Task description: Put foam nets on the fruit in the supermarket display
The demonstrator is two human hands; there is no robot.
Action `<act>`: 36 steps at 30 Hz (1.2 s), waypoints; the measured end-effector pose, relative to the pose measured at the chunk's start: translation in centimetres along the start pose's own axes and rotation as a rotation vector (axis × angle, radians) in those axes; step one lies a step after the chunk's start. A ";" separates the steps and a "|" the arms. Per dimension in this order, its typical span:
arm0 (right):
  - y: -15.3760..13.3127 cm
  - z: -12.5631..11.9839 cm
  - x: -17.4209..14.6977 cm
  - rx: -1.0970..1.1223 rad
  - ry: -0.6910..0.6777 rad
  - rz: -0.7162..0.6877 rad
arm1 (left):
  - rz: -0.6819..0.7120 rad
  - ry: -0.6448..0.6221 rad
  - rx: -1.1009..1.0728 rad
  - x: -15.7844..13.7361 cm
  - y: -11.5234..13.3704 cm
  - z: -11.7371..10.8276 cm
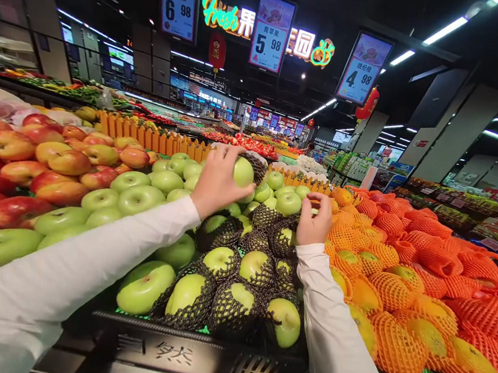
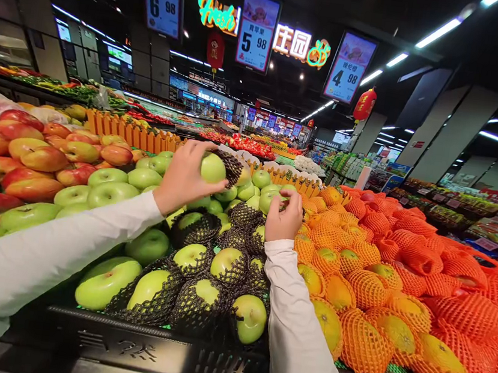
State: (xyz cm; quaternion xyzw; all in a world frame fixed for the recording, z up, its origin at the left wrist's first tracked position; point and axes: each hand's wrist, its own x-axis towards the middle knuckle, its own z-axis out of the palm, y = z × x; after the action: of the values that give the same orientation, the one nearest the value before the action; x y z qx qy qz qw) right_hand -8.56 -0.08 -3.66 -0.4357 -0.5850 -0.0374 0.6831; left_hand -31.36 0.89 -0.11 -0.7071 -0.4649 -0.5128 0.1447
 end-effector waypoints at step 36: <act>-0.8 1.7 -2.0 0.622 -0.502 0.262 | -0.207 -0.170 -0.853 -4.8 -0.1 1.5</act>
State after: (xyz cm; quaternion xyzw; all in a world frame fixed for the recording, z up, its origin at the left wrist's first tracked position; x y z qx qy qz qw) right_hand -10.96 -0.37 -4.97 -0.2749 -0.6564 0.3355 0.6172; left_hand -30.77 -0.48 -4.93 -0.6930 -0.2903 -0.6107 -0.2503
